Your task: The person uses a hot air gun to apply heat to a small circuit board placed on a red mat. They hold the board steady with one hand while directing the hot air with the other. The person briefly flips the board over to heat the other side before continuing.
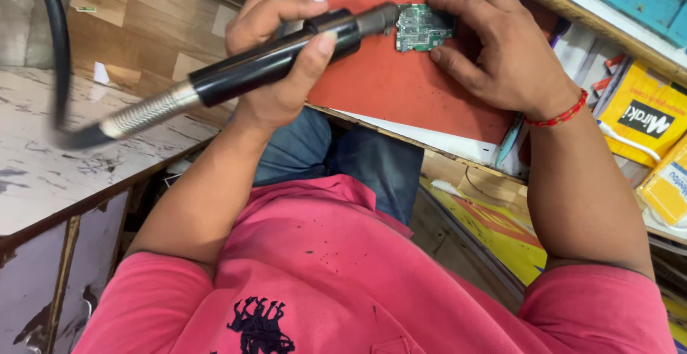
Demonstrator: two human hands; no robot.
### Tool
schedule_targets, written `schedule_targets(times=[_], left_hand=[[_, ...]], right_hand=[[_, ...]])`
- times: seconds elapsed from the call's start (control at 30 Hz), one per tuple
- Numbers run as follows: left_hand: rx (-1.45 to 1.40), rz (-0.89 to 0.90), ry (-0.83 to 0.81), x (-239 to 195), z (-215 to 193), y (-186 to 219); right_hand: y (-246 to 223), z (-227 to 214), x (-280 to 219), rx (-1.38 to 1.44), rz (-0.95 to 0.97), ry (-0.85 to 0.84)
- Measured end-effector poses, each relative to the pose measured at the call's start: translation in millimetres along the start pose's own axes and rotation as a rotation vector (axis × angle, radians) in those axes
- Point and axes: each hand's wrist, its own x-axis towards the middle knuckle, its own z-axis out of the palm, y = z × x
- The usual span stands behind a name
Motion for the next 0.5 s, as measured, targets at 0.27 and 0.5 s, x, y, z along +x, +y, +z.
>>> schedule_targets(times=[0.27,0.5], left_hand=[[0.060,0.109,-0.084,4.2,3.3,1.2],[-0.050,-0.013,-0.010,4.2,2.3,-1.2]], right_hand=[[0.5,-2.0,-0.9,-0.011,-0.035,0.049],[-3.6,-5.4,0.8,0.003,-0.027,0.043]])
